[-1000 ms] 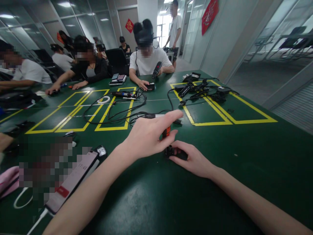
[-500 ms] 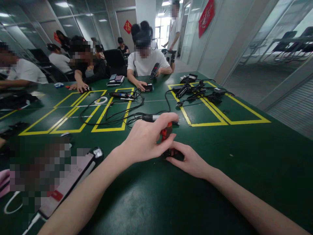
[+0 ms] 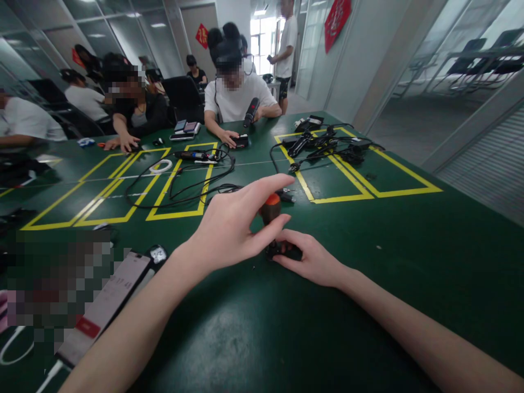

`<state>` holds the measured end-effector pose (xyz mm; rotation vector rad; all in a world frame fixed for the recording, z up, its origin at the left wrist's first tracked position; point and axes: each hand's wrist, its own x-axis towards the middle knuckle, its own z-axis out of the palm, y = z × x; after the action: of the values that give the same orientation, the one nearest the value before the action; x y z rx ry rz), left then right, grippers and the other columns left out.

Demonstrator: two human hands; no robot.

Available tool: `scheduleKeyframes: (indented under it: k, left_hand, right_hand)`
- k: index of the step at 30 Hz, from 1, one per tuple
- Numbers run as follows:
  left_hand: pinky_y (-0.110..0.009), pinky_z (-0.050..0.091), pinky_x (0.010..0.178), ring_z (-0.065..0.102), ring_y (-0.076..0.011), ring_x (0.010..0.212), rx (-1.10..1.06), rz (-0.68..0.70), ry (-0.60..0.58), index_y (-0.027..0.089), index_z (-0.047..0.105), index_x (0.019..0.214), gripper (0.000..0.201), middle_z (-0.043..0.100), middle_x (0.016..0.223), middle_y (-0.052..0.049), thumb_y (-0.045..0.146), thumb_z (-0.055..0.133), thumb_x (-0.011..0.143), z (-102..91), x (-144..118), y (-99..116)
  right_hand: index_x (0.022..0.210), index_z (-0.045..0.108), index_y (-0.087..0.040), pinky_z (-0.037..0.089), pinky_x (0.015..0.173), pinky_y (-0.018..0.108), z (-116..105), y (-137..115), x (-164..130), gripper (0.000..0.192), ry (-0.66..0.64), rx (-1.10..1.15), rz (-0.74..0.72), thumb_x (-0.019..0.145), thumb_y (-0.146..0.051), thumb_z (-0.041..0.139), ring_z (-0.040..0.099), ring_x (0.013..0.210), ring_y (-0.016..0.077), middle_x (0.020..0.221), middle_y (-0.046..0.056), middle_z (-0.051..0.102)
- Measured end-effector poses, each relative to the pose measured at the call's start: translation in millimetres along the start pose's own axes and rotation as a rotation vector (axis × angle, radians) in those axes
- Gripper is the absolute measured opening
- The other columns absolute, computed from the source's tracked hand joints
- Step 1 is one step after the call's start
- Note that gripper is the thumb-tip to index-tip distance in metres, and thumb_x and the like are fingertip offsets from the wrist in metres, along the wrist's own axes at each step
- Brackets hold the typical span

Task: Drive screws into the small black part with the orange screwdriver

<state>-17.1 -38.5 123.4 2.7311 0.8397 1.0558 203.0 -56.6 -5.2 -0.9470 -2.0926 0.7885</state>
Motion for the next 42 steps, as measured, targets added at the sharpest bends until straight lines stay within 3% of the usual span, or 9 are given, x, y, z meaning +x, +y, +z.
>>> scheduleKeyframes:
  k: [4, 11, 15, 18, 21, 25, 34, 37, 42]
  left_hand:
    - [-0.024, 0.046, 0.066, 0.065, -0.0119, 0.071, -0.03, -0.014, -0.035, 0.018, 0.063, 0.124, 0.028, 0.072, 0.087, 0.001, 0.033, 0.064, 0.1, 0.8, 1, 0]
    - [-0.027, 0.052, 0.073, 0.066, -0.0126, 0.078, -0.328, -0.156, -0.086, 0.015, 0.058, 0.137, 0.037, 0.075, 0.117, -0.008, 0.023, 0.045, 0.103, -3.7, 5, 3]
    - [-0.022, 0.049, 0.057, 0.06, -0.0099, 0.065, -0.655, -0.376, -0.131, 0.017, 0.063, 0.105, 0.023, 0.075, 0.1, -0.006, 0.04, 0.062, 0.1, -2.9, 8, 4]
    - [-0.019, 0.044, 0.047, 0.058, -0.0088, 0.058, -0.869, -0.511, -0.174, 0.02, 0.052, 0.09, 0.039, 0.074, 0.087, -0.003, 0.048, 0.079, 0.088, -1.5, 11, 2]
    - [-0.018, 0.041, 0.044, 0.057, -0.0089, 0.052, -1.021, -0.564, -0.209, 0.021, 0.05, 0.093, 0.048, 0.075, 0.08, -0.003, 0.055, 0.082, 0.083, -0.9, 11, -2]
    - [-0.022, 0.043, 0.045, 0.056, -0.0102, 0.05, -1.199, -0.609, -0.237, 0.015, 0.064, 0.109, 0.056, 0.074, 0.081, -0.006, 0.068, 0.064, 0.091, -0.9, 13, -7]
    - [-0.023, 0.035, 0.046, 0.05, -0.0064, 0.049, -1.292, -0.733, -0.233, 0.014, 0.064, 0.092, 0.04, 0.079, 0.103, -0.013, 0.053, 0.073, 0.088, -1.0, 14, -10]
    - [-0.023, 0.033, 0.046, 0.049, -0.0066, 0.046, -1.312, -0.738, -0.235, 0.016, 0.06, 0.093, 0.039, 0.08, 0.098, -0.013, 0.053, 0.074, 0.088, -1.6, 14, -11]
    - [-0.025, 0.027, 0.043, 0.044, -0.0066, 0.045, -1.283, -0.763, -0.264, 0.015, 0.072, 0.104, 0.049, 0.077, 0.092, -0.01, 0.061, 0.067, 0.09, -1.7, 15, -12]
  right_hand:
    - [0.11, 0.067, -0.019, 0.056, 0.077, 0.032, 0, 1, 0, 0.015, 0.001, -0.018, -0.004, 0.096, -0.023, 0.07, 0.067, 0.084, 0.0186, 0.1, 0.005, 0.074]
    - [0.107, 0.067, -0.019, 0.055, 0.077, 0.032, -1, 1, 0, 0.013, -0.008, -0.025, 0.009, 0.095, -0.022, 0.07, 0.066, 0.083, 0.018, 0.1, 0.005, 0.073]
    - [0.107, 0.067, -0.019, 0.055, 0.077, 0.031, 0, 1, -1, 0.012, -0.005, -0.024, 0.013, 0.095, -0.023, 0.07, 0.066, 0.083, 0.0178, 0.1, 0.005, 0.073]
    - [0.106, 0.067, -0.02, 0.055, 0.076, 0.032, 0, 2, -1, 0.012, 0.003, -0.027, 0.008, 0.095, -0.024, 0.069, 0.067, 0.083, 0.0179, 0.099, 0.005, 0.073]
    - [0.108, 0.067, -0.02, 0.055, 0.076, 0.031, 0, 2, -1, 0.013, 0.003, -0.018, -0.005, 0.096, -0.024, 0.069, 0.067, 0.082, 0.0176, 0.1, 0.005, 0.074]
    - [0.108, 0.067, -0.019, 0.055, 0.075, 0.031, 0, 1, -1, 0.013, 0.002, -0.035, -0.002, 0.095, -0.024, 0.07, 0.067, 0.082, 0.0173, 0.099, 0.005, 0.073]
    - [0.107, 0.066, -0.019, 0.056, 0.077, 0.033, -1, 0, 1, 0.012, -0.022, -0.019, 0.027, 0.096, -0.025, 0.068, 0.066, 0.083, 0.0179, 0.102, 0.007, 0.074]
    - [0.106, 0.066, -0.02, 0.056, 0.077, 0.032, -1, -1, 0, 0.012, -0.018, -0.016, 0.025, 0.096, -0.025, 0.068, 0.066, 0.082, 0.018, 0.101, 0.006, 0.073]
    - [0.106, 0.066, -0.019, 0.055, 0.077, 0.032, -2, 0, 0, 0.012, -0.016, -0.026, 0.019, 0.096, -0.025, 0.069, 0.066, 0.083, 0.0178, 0.1, 0.006, 0.073]
